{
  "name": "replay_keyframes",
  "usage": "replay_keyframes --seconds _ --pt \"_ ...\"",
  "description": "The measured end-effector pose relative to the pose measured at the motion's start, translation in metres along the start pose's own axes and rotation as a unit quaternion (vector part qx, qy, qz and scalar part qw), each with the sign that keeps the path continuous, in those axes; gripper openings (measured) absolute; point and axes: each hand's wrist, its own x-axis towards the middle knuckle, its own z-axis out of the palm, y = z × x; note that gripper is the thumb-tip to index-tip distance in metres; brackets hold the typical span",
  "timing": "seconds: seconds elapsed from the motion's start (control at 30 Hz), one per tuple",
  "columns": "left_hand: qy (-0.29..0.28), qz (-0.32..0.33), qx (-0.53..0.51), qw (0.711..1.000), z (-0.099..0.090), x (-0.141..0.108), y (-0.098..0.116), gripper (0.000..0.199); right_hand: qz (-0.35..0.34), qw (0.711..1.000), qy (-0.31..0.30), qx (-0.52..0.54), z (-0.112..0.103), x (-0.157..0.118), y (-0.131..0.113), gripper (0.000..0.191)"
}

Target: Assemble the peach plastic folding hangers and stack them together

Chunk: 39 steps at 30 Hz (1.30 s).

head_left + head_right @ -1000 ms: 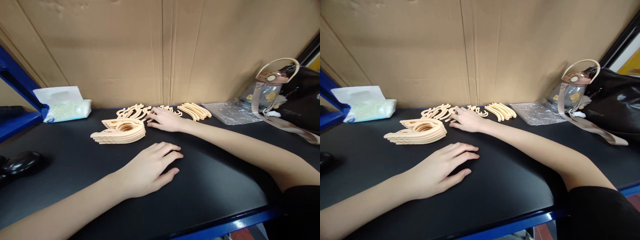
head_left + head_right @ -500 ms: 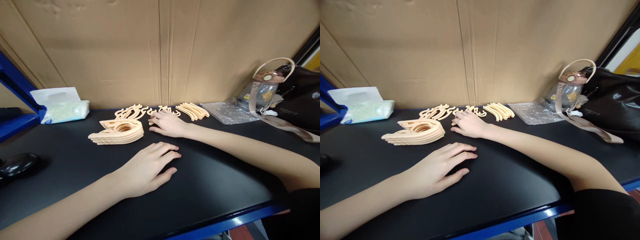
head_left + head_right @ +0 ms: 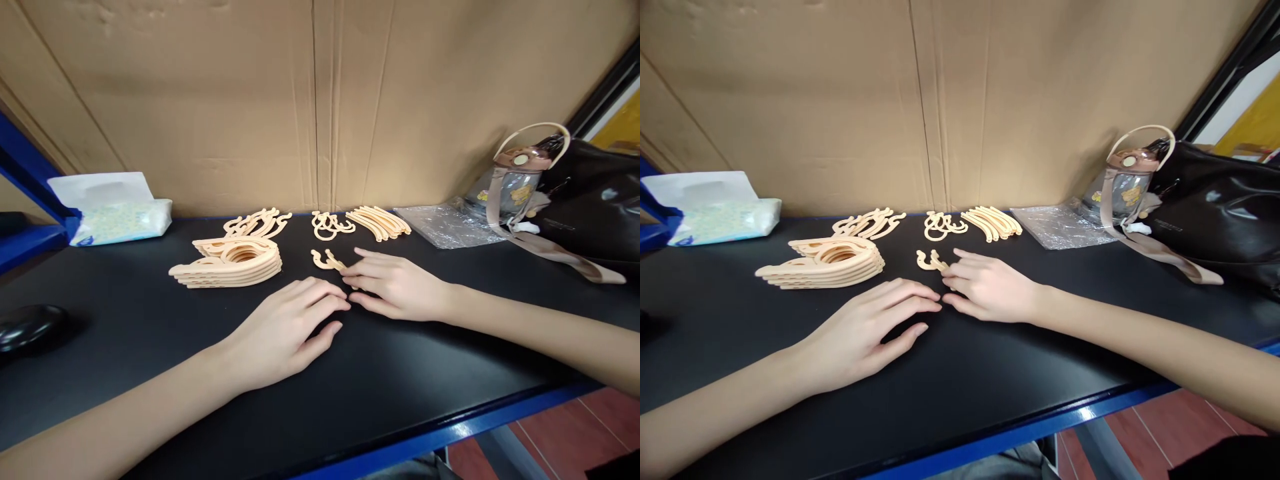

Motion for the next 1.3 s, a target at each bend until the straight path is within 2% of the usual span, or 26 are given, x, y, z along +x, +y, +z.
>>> replay_keyframes --seconds 0.13,0.27,0.47,0.63,0.77,0.87,0.93,0.97,1.1,1.2,1.3 --pt "0.042 -0.033 0.027 0.998 0.002 0.000 -0.002 0.027 -0.014 0.999 0.031 -0.005 -0.012 -0.029 -0.015 0.030" --pt "0.019 -0.057 0.053 0.997 0.005 0.000 -0.005 0.037 -0.037 0.999 0.024 0.006 -0.020 -0.045 -0.021 0.030" --pt "-0.037 -0.058 0.039 0.997 0.006 0.001 -0.007 0.038 -0.059 0.998 -0.012 0.033 -0.028 -0.049 -0.020 0.030" --pt "-0.024 -0.070 0.028 0.997 0.003 0.002 -0.005 0.035 -0.037 0.995 -0.026 0.088 -0.030 -0.044 -0.018 0.031" --pt "-0.021 -0.037 0.034 0.999 0.004 0.001 -0.006 0.035 0.026 0.978 -0.034 0.203 -0.031 -0.033 -0.015 0.029" --pt "-0.005 -0.021 0.043 0.999 0.006 0.001 -0.008 0.031 0.101 0.964 0.002 0.248 -0.029 -0.017 0.001 0.024" --pt "0.010 -0.010 0.048 0.999 0.006 0.000 -0.008 0.031 0.148 0.969 0.044 0.194 -0.025 -0.003 0.019 0.020" --pt "0.015 -0.007 0.049 0.999 0.006 0.000 -0.008 0.030 0.165 0.972 0.045 0.159 -0.021 0.004 0.030 0.019" --pt "0.021 -0.001 0.045 0.999 0.004 0.000 -0.009 0.028 0.220 0.975 0.008 0.042 -0.003 0.034 0.068 0.017" --pt "0.023 0.003 0.040 0.999 0.003 0.000 -0.009 0.027 0.195 0.980 -0.025 0.024 0.013 0.053 0.080 0.021" --pt "0.018 0.002 0.033 0.999 0.003 0.000 -0.009 0.027 0.180 0.982 -0.047 0.013 0.026 0.069 0.079 0.025"
